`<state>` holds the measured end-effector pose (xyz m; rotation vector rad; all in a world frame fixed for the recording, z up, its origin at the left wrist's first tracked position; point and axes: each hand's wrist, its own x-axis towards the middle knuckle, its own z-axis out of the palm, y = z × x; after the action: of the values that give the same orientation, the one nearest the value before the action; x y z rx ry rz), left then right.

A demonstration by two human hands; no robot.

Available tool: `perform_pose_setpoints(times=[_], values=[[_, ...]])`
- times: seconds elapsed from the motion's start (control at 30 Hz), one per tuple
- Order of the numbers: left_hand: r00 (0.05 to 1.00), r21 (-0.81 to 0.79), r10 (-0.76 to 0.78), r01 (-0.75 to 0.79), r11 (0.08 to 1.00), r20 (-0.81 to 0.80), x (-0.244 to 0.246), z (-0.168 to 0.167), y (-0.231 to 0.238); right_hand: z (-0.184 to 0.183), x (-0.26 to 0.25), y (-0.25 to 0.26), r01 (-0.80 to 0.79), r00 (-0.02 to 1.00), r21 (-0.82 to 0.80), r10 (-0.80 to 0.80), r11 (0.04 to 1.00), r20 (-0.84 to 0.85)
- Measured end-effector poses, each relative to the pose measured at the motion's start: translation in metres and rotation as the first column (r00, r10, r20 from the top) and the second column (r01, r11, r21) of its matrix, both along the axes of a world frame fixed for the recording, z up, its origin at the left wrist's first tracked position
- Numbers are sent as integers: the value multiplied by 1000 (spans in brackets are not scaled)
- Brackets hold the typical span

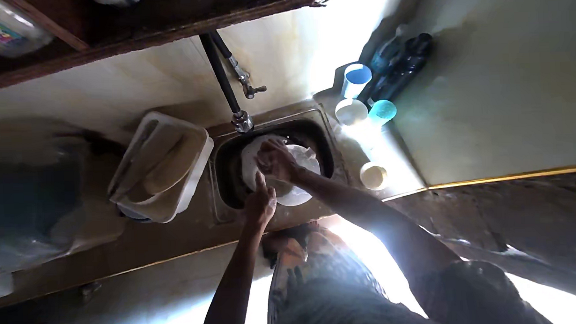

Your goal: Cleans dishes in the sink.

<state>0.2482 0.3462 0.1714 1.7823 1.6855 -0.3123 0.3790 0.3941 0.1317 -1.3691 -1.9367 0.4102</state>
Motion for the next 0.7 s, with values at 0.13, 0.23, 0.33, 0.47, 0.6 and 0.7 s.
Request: perform_pose_setpoints(times=[0.13,0.23,0.33,0.47,0.6,0.7], values=[[999,46,10,-11,999,33,-7,4,-1,24,34,25,217,965,-272,-165,937,201],[999,21,5,-6,1000,46,-3,6,-2,20,49,35,350,931,-382,-273,855,241],[998,4,29,-29,1000,52,-1,-2,0,24,20,23,271,955,-354,-203,895,217],[991,11,98,-100,995,89,-12,-8,-4,23,9,32,125,981,-328,-66,936,184],[976,50,169,-177,983,138,-14,-7,-9,19,49,39,270,951,-353,-191,896,241],[980,29,156,-161,987,122,-12,-14,-13,4,74,25,323,936,-444,-213,836,281]])
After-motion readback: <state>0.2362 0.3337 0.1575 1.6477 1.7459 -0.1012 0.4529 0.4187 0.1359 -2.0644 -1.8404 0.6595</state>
